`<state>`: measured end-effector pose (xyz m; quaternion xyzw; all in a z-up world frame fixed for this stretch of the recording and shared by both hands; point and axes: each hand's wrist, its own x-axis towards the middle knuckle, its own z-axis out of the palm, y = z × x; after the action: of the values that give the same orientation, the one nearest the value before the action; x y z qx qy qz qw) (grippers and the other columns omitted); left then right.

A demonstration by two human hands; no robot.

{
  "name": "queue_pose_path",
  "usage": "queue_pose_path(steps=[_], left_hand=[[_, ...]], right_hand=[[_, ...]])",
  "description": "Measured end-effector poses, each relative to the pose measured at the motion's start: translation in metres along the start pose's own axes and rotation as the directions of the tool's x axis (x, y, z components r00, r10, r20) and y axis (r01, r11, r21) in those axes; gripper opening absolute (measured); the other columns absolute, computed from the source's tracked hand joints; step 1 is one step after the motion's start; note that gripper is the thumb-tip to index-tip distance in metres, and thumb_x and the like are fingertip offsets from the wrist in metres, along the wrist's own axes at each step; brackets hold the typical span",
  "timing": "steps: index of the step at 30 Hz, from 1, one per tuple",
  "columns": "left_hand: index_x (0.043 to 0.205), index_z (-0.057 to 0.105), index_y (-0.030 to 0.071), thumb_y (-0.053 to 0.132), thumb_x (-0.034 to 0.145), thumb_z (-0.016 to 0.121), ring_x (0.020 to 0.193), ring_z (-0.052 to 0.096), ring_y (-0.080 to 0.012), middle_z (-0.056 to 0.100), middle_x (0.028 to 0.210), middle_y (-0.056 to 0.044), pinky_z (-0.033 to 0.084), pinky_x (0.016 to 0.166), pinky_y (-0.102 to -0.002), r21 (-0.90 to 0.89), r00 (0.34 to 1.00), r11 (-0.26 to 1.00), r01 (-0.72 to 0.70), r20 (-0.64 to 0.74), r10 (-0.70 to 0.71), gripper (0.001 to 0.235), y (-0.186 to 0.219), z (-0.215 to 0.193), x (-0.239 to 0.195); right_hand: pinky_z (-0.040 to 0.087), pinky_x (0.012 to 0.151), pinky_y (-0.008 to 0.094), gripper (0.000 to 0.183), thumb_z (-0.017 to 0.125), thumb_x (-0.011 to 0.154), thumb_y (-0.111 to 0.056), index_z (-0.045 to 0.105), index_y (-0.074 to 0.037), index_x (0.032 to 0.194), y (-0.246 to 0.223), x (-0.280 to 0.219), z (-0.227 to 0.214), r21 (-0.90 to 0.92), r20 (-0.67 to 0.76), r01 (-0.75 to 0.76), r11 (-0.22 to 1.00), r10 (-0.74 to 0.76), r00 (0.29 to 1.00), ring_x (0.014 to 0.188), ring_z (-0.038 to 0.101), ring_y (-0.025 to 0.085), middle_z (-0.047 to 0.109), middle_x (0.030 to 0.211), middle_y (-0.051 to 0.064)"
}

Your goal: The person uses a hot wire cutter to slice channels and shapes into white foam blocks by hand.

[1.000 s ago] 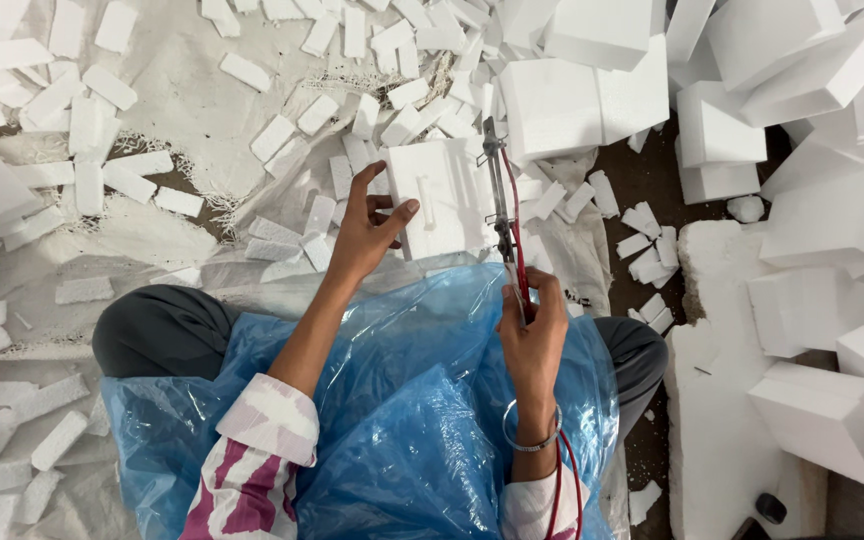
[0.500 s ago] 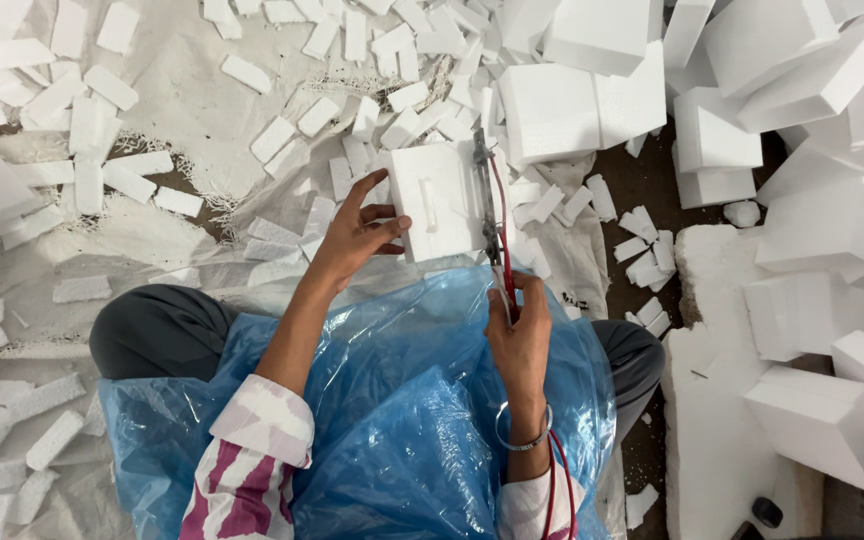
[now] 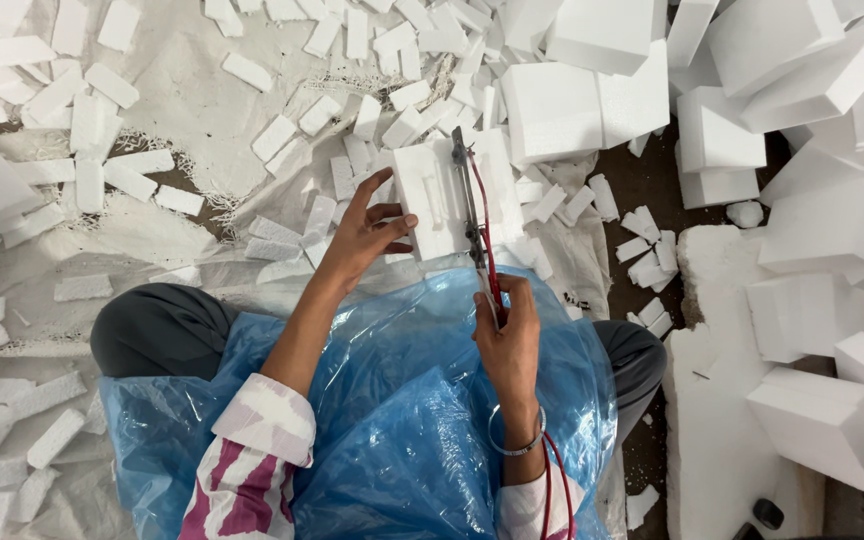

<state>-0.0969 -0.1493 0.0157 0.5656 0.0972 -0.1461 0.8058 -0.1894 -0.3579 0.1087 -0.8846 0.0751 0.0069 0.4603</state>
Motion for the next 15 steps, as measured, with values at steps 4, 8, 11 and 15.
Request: queue_pose_path(steps=[4, 8, 11, 15], left_hand=[[0.159, 0.026, 0.013, 0.033, 0.082, 0.082, 0.112, 0.070, -0.0304, 0.062, 0.125, -0.024, 0.068, 0.081, -0.043, 0.009, 1.000, 1.000, -0.011, -0.006, 0.011, 0.098, -0.004, 0.001, 0.003], [0.159, 0.027, 0.013, 0.033, 0.083, 0.081, 0.108, 0.071, -0.0297, 0.064, 0.124, -0.023, 0.068, 0.079, -0.042, 0.030, 1.000, 0.999, -0.019, -0.024, 0.020, 0.096, -0.005, 0.004, 0.005], [0.159, 0.027, 0.013, 0.032, 0.083, 0.081, 0.106, 0.071, -0.0290, 0.064, 0.124, -0.024, 0.068, 0.079, -0.042, 0.024, 1.000, 1.000, -0.012, -0.026, 0.012, 0.095, -0.004, 0.004, 0.004], [0.160, 0.027, 0.014, 0.033, 0.083, 0.081, 0.106, 0.072, -0.0287, 0.064, 0.124, -0.024, 0.068, 0.078, -0.042, 0.045, 0.999, 0.999, -0.013, -0.029, 0.014, 0.096, -0.004, 0.004, 0.005]], right_hand=[[0.048, 0.044, 0.028, 0.023, 0.066, 0.098, -0.013, 0.057, 0.000, 0.114, -0.001, -0.001, 0.003, 0.003, 0.012, -0.005, 1.000, 0.005, 1.000, 0.052, 0.060, 0.010, 0.062, 0.075, 0.008], [0.048, 0.045, 0.028, 0.020, 0.066, 0.098, -0.011, 0.057, 0.001, 0.111, -0.002, -0.002, 0.007, 0.018, 0.021, 0.025, 1.000, -0.026, 0.999, 0.052, 0.061, 0.012, 0.062, 0.080, 0.009], [0.049, 0.046, 0.028, 0.021, 0.066, 0.098, -0.012, 0.057, 0.001, 0.112, -0.005, -0.002, 0.009, -0.002, 0.033, -0.014, 1.000, 0.014, 0.999, 0.052, 0.062, 0.012, 0.064, 0.080, 0.010], [0.050, 0.044, 0.029, 0.022, 0.065, 0.097, -0.011, 0.056, 0.002, 0.111, -0.009, -0.004, 0.012, -0.011, 0.031, 0.036, 0.999, -0.036, 0.999, 0.053, 0.065, 0.012, 0.065, 0.094, 0.011]])
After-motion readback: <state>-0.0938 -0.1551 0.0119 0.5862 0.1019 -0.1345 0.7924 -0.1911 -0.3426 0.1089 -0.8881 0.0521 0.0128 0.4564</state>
